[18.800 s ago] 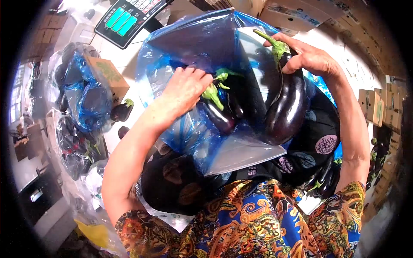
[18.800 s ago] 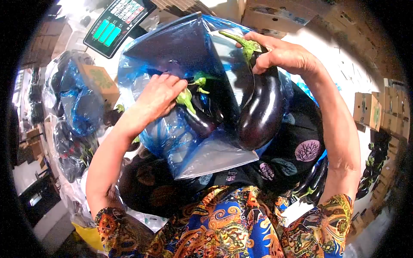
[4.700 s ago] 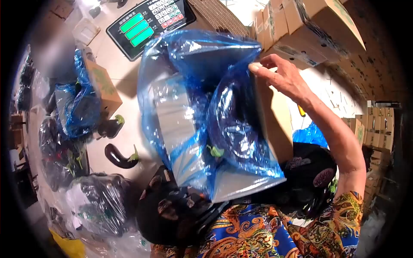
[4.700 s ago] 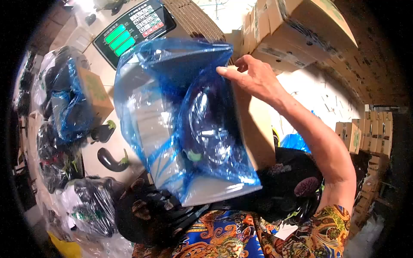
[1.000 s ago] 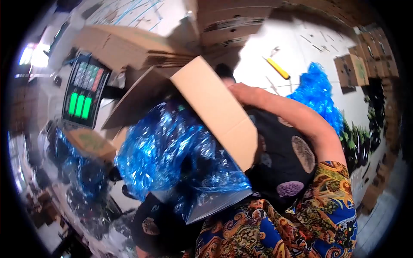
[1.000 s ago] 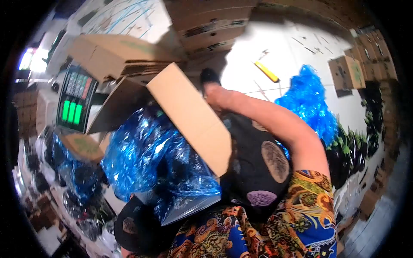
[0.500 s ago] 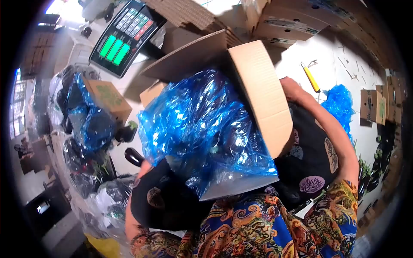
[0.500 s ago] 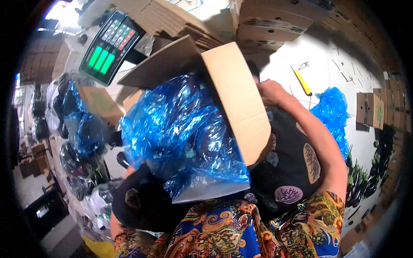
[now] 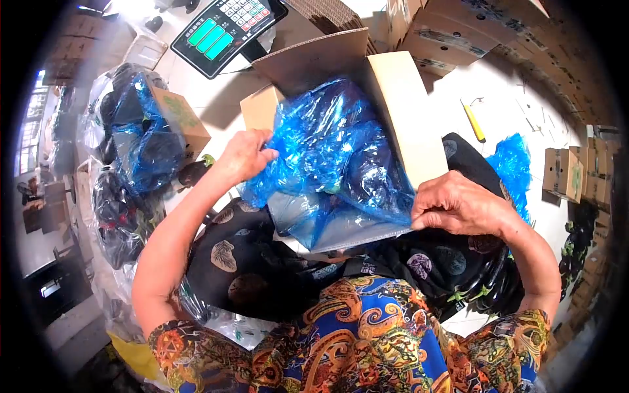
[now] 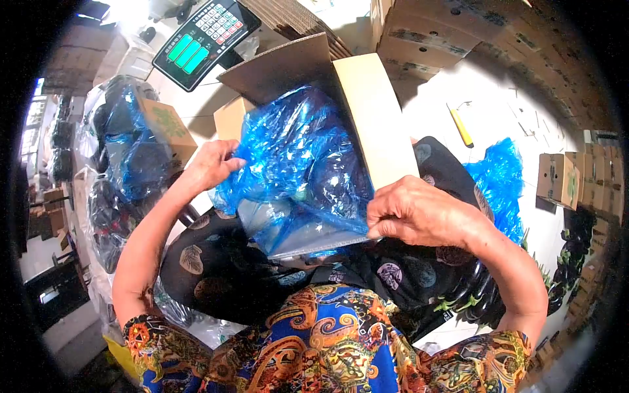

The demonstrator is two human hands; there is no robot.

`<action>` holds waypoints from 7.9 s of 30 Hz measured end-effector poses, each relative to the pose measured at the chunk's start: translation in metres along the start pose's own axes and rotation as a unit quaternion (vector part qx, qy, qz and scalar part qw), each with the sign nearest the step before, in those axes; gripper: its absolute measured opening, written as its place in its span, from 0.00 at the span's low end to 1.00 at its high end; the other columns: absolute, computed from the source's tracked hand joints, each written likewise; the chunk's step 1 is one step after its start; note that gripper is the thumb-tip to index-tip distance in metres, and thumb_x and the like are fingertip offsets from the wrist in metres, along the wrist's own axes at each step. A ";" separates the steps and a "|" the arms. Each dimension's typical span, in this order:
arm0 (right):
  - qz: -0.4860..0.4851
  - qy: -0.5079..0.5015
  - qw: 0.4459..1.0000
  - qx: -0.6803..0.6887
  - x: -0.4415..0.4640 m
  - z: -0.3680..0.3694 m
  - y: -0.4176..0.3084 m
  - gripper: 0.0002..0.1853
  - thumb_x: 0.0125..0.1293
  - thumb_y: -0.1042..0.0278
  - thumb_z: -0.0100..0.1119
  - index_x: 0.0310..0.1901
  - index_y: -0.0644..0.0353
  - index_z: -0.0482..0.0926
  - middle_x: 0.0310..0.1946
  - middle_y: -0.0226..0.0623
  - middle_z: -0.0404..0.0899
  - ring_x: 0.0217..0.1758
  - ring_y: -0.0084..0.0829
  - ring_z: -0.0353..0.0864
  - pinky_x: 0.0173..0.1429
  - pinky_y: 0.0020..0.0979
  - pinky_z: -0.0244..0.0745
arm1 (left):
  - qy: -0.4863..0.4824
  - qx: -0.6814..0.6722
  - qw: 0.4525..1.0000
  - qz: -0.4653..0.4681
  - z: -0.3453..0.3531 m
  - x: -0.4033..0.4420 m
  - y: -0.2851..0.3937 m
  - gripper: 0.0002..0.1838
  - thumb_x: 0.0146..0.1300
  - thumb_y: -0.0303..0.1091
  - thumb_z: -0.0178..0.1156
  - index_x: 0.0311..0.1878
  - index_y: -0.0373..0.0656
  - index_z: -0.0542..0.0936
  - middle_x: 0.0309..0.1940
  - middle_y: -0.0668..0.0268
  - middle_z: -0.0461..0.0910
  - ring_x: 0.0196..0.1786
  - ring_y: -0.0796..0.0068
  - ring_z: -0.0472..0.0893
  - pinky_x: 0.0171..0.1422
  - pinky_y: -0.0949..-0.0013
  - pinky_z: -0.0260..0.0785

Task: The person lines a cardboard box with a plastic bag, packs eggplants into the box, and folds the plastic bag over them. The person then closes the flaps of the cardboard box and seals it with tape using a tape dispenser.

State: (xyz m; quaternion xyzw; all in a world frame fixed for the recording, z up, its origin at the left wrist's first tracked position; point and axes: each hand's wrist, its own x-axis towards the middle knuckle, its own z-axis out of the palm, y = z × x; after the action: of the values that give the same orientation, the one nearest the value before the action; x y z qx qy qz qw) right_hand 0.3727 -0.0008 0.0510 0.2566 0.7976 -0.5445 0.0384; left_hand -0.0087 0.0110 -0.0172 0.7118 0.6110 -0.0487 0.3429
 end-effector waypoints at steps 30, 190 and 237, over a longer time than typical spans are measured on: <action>-0.024 0.251 0.890 0.378 0.048 0.056 -0.094 0.11 0.61 0.66 0.72 0.31 0.60 0.78 0.22 0.18 0.73 0.27 0.09 0.66 0.30 0.18 0.62 | -0.067 -0.809 0.533 0.239 -0.009 -0.095 0.124 0.28 0.66 0.26 0.46 0.70 0.37 0.58 0.36 0.58 0.71 0.33 0.72 0.69 0.40 0.66 0.66; -0.152 0.186 0.890 -0.389 0.180 0.033 0.051 0.14 0.64 0.60 0.60 0.41 0.63 0.80 0.48 0.41 0.78 0.55 0.39 0.75 0.61 0.40 0.66 | 0.136 0.073 0.984 0.087 -0.026 0.063 0.036 0.12 0.62 0.40 0.60 0.40 0.41 0.82 0.34 0.49 0.82 0.38 0.53 0.84 0.46 0.58 0.75; -0.030 0.193 0.933 -0.302 0.094 0.040 0.031 0.26 0.44 0.56 0.77 0.41 0.57 0.74 0.41 0.40 0.70 0.47 0.44 0.70 0.45 0.42 0.71 | 0.237 0.131 0.933 0.236 0.047 0.035 0.050 0.41 0.60 0.51 0.64 0.68 0.32 0.65 0.68 0.46 0.63 0.72 0.44 0.62 0.75 0.51 0.57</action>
State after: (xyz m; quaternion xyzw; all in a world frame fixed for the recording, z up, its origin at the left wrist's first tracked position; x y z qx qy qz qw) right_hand 0.2966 0.0063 -0.0239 0.3091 0.9237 -0.2192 -0.0575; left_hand 0.0617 0.0139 -0.0490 0.8649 0.4772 0.1242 0.0935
